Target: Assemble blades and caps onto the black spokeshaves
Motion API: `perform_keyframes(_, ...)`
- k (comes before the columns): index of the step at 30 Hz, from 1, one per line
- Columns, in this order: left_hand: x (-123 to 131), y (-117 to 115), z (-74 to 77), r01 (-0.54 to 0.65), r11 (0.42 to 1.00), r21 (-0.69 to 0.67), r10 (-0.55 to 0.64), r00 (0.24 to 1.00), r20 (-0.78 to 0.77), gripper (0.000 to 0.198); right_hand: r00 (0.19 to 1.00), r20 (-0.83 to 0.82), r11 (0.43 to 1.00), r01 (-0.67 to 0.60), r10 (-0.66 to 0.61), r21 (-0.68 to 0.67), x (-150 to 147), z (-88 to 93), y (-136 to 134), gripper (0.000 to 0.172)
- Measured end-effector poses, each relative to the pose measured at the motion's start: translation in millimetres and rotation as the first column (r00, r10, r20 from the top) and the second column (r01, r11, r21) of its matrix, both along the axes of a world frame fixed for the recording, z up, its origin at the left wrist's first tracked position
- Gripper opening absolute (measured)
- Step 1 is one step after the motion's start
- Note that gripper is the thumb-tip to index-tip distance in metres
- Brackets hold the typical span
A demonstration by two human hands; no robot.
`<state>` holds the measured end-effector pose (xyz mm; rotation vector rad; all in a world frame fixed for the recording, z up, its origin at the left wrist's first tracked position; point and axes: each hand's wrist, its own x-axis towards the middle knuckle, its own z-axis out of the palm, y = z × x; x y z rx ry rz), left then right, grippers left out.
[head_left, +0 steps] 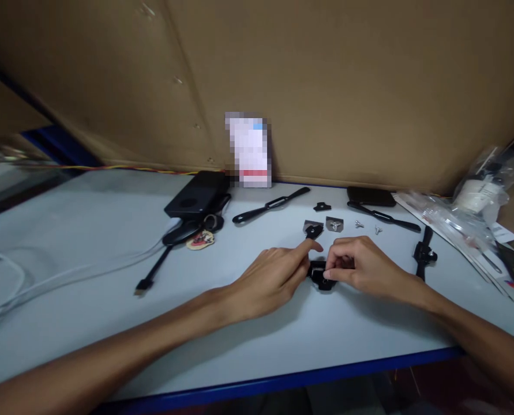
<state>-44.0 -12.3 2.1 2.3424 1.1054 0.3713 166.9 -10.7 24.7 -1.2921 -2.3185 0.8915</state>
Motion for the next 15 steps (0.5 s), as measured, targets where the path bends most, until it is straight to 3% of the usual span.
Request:
perform_keyframes(6, 2.5, -0.7, -5.3, -0.026, 1.0, 0.018, 0.026, 1.0, -0.014, 0.029, 1.0, 0.015, 0.997, 0.002, -0.003, 0.075, -1.8, -8.1, 0.3, 0.016)
perform_keyframes(9, 2.3, -1.1, -7.7, -0.038, 0.999, 0.038, 0.038, 0.999, -0.019, 0.028, 0.998, -0.035, 0.979, 0.055, -0.049, 0.195, 6.9, -3.0, 8.0, 0.012)
perform_keyframes(11, 1.7, -0.9, -9.4, -0.045, 0.998, 0.051, 0.046, 0.999, -0.006, 0.03, 0.984, -0.092, 0.926, 0.176, -0.153, 0.334, 19.4, 3.3, 20.1, 0.008)
perform_keyframes(13, 0.9, -0.2, -11.4, -0.046, 0.997, 0.065, 0.046, 0.999, 0.0, 0.031, 0.944, -0.085, 0.827, 0.32, -0.318, 0.462, 35.2, 8.1, 35.6, 0.008)
perform_keyframes(15, 0.1, 0.8, -13.5, -0.042, 0.996, 0.072, 0.042, 0.999, -0.003, 0.031, 0.904, 0.065, 0.794, 0.334, -0.422, 0.508, 50.0, 8.0, 49.7, 0.009)
